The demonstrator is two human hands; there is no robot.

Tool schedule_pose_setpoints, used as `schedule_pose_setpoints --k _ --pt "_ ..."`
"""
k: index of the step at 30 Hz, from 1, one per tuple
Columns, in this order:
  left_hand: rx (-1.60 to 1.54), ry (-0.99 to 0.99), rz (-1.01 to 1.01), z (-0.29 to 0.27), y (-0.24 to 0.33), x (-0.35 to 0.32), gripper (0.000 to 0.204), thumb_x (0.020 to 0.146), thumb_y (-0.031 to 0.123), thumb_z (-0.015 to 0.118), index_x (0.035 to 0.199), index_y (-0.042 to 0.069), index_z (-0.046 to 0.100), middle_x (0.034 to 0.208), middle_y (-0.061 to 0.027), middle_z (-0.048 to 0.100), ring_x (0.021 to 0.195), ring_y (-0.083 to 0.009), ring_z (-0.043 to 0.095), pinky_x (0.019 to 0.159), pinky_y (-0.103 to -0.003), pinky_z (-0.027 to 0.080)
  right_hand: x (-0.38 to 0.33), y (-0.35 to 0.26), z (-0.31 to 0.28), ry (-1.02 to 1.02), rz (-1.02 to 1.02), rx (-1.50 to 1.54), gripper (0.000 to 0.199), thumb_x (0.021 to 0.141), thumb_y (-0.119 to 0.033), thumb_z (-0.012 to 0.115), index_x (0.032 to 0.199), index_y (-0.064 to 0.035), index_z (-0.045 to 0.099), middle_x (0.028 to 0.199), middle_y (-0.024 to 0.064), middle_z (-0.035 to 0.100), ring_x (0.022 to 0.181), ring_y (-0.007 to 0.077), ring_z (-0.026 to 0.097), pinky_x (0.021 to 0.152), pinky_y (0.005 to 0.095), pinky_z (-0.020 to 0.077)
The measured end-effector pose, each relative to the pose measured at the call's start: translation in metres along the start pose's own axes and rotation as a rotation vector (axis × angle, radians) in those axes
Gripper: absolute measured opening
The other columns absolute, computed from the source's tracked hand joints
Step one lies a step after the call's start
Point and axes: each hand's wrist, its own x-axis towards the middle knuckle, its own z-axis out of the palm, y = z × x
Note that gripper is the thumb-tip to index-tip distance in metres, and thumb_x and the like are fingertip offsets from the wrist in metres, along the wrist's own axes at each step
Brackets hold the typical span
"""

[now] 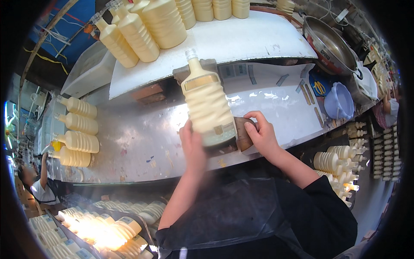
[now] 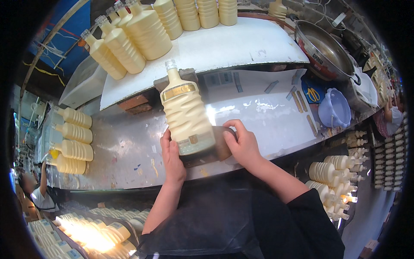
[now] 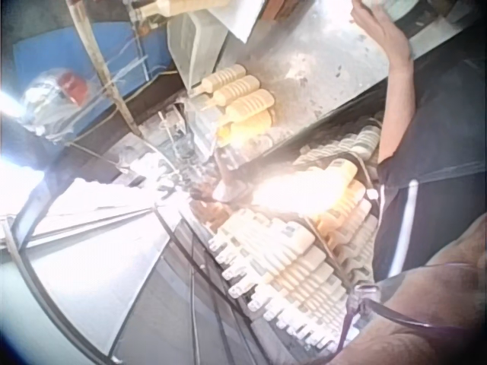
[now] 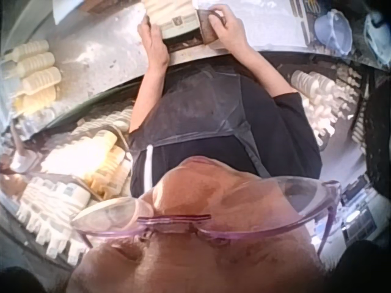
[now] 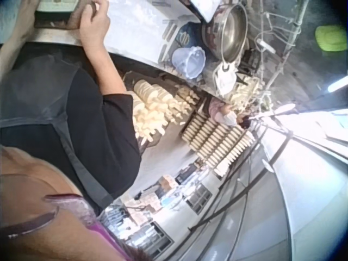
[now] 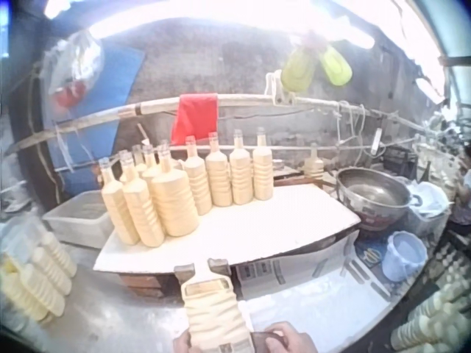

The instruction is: The person applies adhesive labels to the necks and bodies of multiple plastic bottles. They smooth each label by hand, then place the finished bottles on a nearby shelf. The process repeats for several bottles in sequence.

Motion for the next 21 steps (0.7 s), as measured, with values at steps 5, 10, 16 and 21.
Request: schedule_pose_setpoints --k 5,10,16,21 --pt "-0.117 -0.079 0.093 -0.013 -0.009 0.002 0.052 0.109 0.026 0.04 0.152 -0.004 0.04 0.145 -0.0149 0.045 0.138 -0.0236 0.042 0.117 -0.036 0.03 0.038 -0.031 -0.011 0.104 -0.025 0.168 0.021 0.096 -0.017 0.061 0.115 -0.008 0.062 0.063 0.0092 0.06 0.055 0.0192 0.058 0.053 0.0354 0.0414" --pt "0.112 0.044 0.013 -0.001 0.007 0.001 0.054 0.103 0.026 0.049 0.145 -0.007 0.045 0.137 -0.0197 0.049 0.131 -0.0309 0.046 0.116 -0.04 0.033 0.086 -0.103 0.025 0.048 -0.356 -0.08 0.019 0.098 -0.016 0.06 0.114 -0.0067 0.06 0.066 0.0097 0.063 0.056 0.022 0.062 0.058 0.0349 0.0481" --pt "0.067 -0.03 -0.027 -0.011 0.002 0.004 0.053 0.1 0.023 0.053 0.144 -0.006 0.047 0.133 -0.0197 0.052 0.127 -0.0315 0.048 0.114 -0.041 0.034 0.111 -0.099 0.033 0.051 -0.343 -0.293 0.023 0.097 -0.02 0.059 0.117 -0.0073 0.061 0.073 0.0177 0.066 0.065 0.0332 0.066 0.064 0.041 0.0513" --pt "0.075 -0.109 0.081 -0.018 -0.007 0.002 0.057 0.097 0.022 0.057 0.147 -0.004 0.045 0.14 -0.0171 0.052 0.131 -0.0289 0.046 0.115 -0.039 0.033 0.113 -0.043 0.009 -0.036 0.006 0.152 0.019 0.103 -0.018 0.058 0.118 -0.0077 0.061 0.067 -0.002 0.058 0.058 0.0083 0.053 0.058 0.0281 0.0469"
